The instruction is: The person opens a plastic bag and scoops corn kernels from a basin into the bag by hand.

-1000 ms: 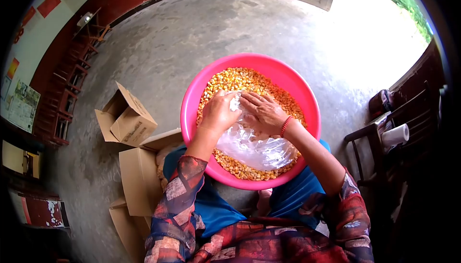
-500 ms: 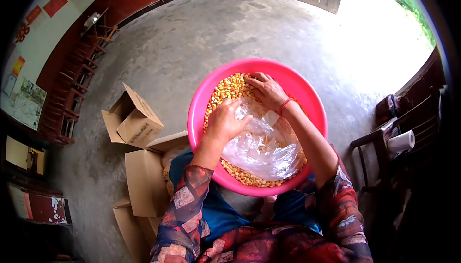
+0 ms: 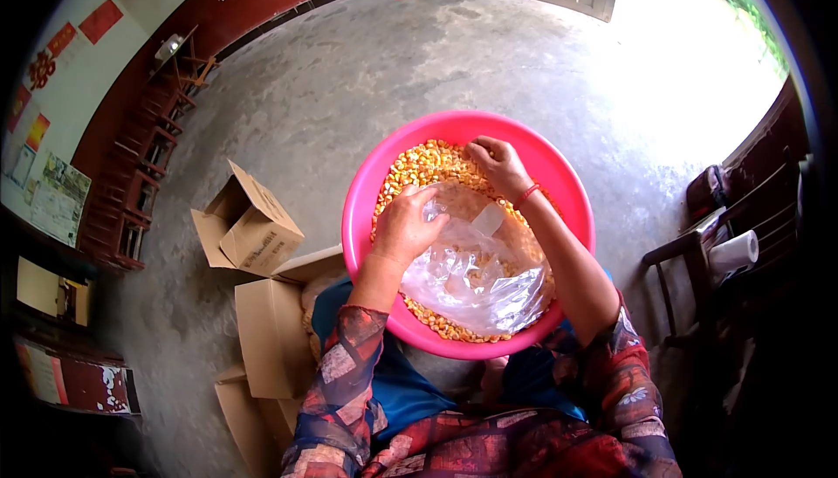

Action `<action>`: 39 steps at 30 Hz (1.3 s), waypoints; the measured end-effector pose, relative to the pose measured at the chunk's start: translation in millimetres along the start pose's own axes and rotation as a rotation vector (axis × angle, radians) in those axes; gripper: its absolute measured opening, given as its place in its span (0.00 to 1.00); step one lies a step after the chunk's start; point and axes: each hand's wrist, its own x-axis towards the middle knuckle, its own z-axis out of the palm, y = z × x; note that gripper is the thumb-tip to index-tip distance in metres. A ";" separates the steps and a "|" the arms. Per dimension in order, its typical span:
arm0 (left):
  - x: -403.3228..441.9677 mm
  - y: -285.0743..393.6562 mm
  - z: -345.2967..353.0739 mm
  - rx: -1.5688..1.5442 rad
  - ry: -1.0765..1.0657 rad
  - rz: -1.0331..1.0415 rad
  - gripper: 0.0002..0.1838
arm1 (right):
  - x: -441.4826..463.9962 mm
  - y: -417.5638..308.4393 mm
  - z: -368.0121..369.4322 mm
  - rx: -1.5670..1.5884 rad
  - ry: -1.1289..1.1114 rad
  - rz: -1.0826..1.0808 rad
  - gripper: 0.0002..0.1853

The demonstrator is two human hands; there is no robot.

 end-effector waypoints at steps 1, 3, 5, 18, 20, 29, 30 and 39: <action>0.2 1.9 -1.3 0.003 0.000 0.003 0.23 | -1.9 -14.6 -1.2 0.238 -0.053 0.213 0.12; 1.7 6.7 -4.3 0.010 -0.036 -0.030 0.22 | -6.6 -29.6 -0.9 0.393 -0.169 0.276 0.13; 3.5 -1.4 0.6 0.030 -0.041 -0.015 0.22 | -14.6 -41.9 5.5 0.522 -0.383 0.331 0.12; 6.6 -8.7 -1.2 -0.078 0.100 0.018 0.22 | -27.4 -71.1 13.7 0.033 -0.977 -0.198 0.10; 6.6 -19.6 5.5 -0.171 0.097 -0.027 0.21 | -25.7 -47.5 14.2 0.281 -0.973 -0.192 0.10; 8.1 -5.5 -5.9 -0.119 0.133 0.065 0.20 | -3.9 -20.3 -15.7 -0.001 -0.185 -0.025 0.12; 8.3 -4.8 -6.8 -0.122 0.141 0.082 0.19 | -6.0 -21.4 -17.6 -0.003 -0.185 -0.026 0.12; 8.1 -2.3 -11.5 -0.097 0.313 0.058 0.13 | -10.1 -37.5 -9.2 -0.020 -0.550 -0.141 0.06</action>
